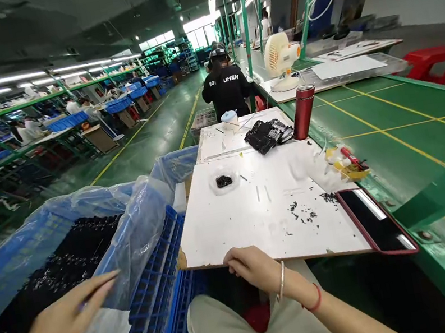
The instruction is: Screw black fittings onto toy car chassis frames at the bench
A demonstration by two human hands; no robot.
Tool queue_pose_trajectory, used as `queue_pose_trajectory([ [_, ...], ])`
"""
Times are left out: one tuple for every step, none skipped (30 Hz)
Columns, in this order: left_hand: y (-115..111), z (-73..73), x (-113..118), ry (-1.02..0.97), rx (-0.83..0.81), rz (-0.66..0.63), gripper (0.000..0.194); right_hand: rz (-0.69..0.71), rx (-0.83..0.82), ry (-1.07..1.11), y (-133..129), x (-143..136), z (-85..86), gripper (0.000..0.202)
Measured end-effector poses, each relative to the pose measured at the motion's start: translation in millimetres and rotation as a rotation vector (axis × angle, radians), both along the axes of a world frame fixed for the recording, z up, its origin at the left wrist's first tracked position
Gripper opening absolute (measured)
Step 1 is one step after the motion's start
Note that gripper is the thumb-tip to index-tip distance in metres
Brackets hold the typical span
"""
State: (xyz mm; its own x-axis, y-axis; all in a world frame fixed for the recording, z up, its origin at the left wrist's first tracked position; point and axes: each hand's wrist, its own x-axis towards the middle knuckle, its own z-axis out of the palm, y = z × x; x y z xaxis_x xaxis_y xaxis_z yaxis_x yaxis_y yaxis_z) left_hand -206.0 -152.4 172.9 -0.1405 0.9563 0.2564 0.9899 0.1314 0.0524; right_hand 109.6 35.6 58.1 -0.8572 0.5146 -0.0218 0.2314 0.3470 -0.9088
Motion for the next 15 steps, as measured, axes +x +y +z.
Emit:
queue_pose_trajectory([
  [21,-4.5,14,-0.115,-0.010,0.062,0.033,-0.023,0.022,0.000,6,7,-2.5,0.024],
  [48,-9.9,29,-0.217,-0.047,0.049,0.034,-0.047,0.048,0.000,11,14,-5.7,0.025],
  [79,-15.8,44,-0.300,-0.072,0.014,0.035,-0.074,0.075,-0.002,16,21,-9.7,0.026],
  [111,-21.7,59,-0.373,-0.074,-0.034,0.034,-0.102,0.101,-0.003,20,28,-14.4,0.026],
  [142,-27.4,73,-0.439,-0.073,-0.088,0.033,-0.134,0.118,-0.001,24,35,-19.4,0.027],
  [172,-32.9,86,-0.467,-0.077,-0.134,0.031,-0.165,0.122,0.002,28,42,-24.2,0.027],
  [198,-38.5,98,-0.487,-0.076,-0.166,0.029,-0.194,0.105,0.008,33,49,-27.9,0.027],
  [221,-44.3,109,-0.513,-0.068,-0.194,0.028,-0.218,0.069,0.017,38,55,-29.7,0.028],
  [240,-50.8,120,-0.538,-0.052,-0.210,0.028,-0.235,0.024,0.027,44,61,-28.8,0.028],
  [255,-57.9,129,-0.567,-0.029,-0.216,0.029,-0.247,-0.013,0.037,52,66,-24.9,0.029],
  [267,-65.7,138,-0.599,0.001,-0.210,0.032,-0.254,-0.033,0.047,64,69,-17.9,0.029],
  [276,-74.0,146,-0.631,0.036,-0.191,0.034,-0.261,-0.036,0.056,78,71,-8.2,0.029],
  [281,-82.5,153,-0.660,0.072,-0.161,0.035,-0.277,-0.017,0.065,96,71,3.1,0.028],
  [284,-91.1,159,-0.685,0.108,-0.124,0.035,-0.305,0.005,0.072,118,69,15.1,0.026],
  [283,-99.5,163,-0.703,0.141,-0.083,0.034,-0.349,0.014,0.083,143,64,26.4,0.025],
])
